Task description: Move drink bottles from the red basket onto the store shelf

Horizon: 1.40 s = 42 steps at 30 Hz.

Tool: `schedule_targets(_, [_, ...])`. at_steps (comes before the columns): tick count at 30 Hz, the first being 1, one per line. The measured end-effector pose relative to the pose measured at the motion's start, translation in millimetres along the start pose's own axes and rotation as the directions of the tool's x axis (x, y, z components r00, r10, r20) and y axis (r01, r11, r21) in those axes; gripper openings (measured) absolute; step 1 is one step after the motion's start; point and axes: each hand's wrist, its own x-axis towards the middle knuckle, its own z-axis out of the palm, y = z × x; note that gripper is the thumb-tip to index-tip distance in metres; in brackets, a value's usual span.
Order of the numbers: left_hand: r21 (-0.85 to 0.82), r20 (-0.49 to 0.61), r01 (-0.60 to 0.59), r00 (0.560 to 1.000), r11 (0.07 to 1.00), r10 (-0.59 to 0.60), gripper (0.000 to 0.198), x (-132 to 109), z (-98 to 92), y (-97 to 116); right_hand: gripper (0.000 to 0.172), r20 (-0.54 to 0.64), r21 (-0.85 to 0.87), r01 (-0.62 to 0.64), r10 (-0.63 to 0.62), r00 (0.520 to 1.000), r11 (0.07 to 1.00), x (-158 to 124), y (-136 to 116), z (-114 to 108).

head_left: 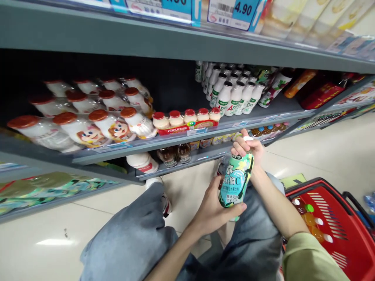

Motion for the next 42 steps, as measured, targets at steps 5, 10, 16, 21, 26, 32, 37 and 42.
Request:
schedule_targets(5, [-0.103, 0.019, 0.023, 1.000, 0.994, -0.021, 0.048, 4.4, 4.9, 0.9, 0.030, 0.103, -0.047, 0.026, -0.021, 0.994, 0.999, 9.1, -1.4, 10.2])
schedule_targets(10, [-0.053, -0.206, 0.026, 0.978, 0.998, -0.036, 0.044, 6.3, 7.8, -9.1, 0.027, 0.063, -0.207, -0.006, 0.019, 0.998, 0.978, 21.9, 6.9, 14.0])
schedule_targets(16, [0.372, -0.427, 0.158, 0.904, 0.915, 0.018, 0.058, 10.9, 2.8, -23.1, 0.029, -0.059, -0.340, -0.064, 0.047, 0.997, 0.938, 24.3, 21.8, 8.0])
schedule_targets(21, [0.526, -0.473, 0.217, 0.878, 0.822, 0.071, 0.063, 18.6, 4.6, -26.4, 0.037, -0.210, -0.415, 0.066, -0.166, 0.963, 0.908, 3.6, 38.3, 0.9])
schedule_targets(26, [0.584, -0.477, 0.175, 0.864, 0.792, 0.160, 0.060, 29.5, 9.3, -25.7, 0.043, -0.152, -0.728, 0.093, -0.292, 0.944, 0.680, -55.1, 58.8, -19.3])
schedule_targets(32, [0.758, -0.349, 0.011, 0.852, 0.652, 0.391, 0.055, 38.2, 23.1, -39.6, 0.055, -0.169, -0.928, -0.087, -0.204, 0.964, 0.361, -98.4, 33.9, -35.2])
schedule_targets(37, [0.825, -0.205, -0.130, 0.837, 0.550, 0.506, 0.051, 40.6, 32.3, -51.9, 0.042, -0.128, -0.960, -0.067, -0.216, 0.968, 0.271, -108.9, 6.3, -34.7])
schedule_targets(42, [0.804, -0.155, -0.222, 0.816, 0.551, 0.556, 0.054, 46.8, 29.7, -55.5, 0.035, -0.051, -0.947, 0.047, -0.292, 0.955, 0.319, -108.4, 4.8, -33.0])
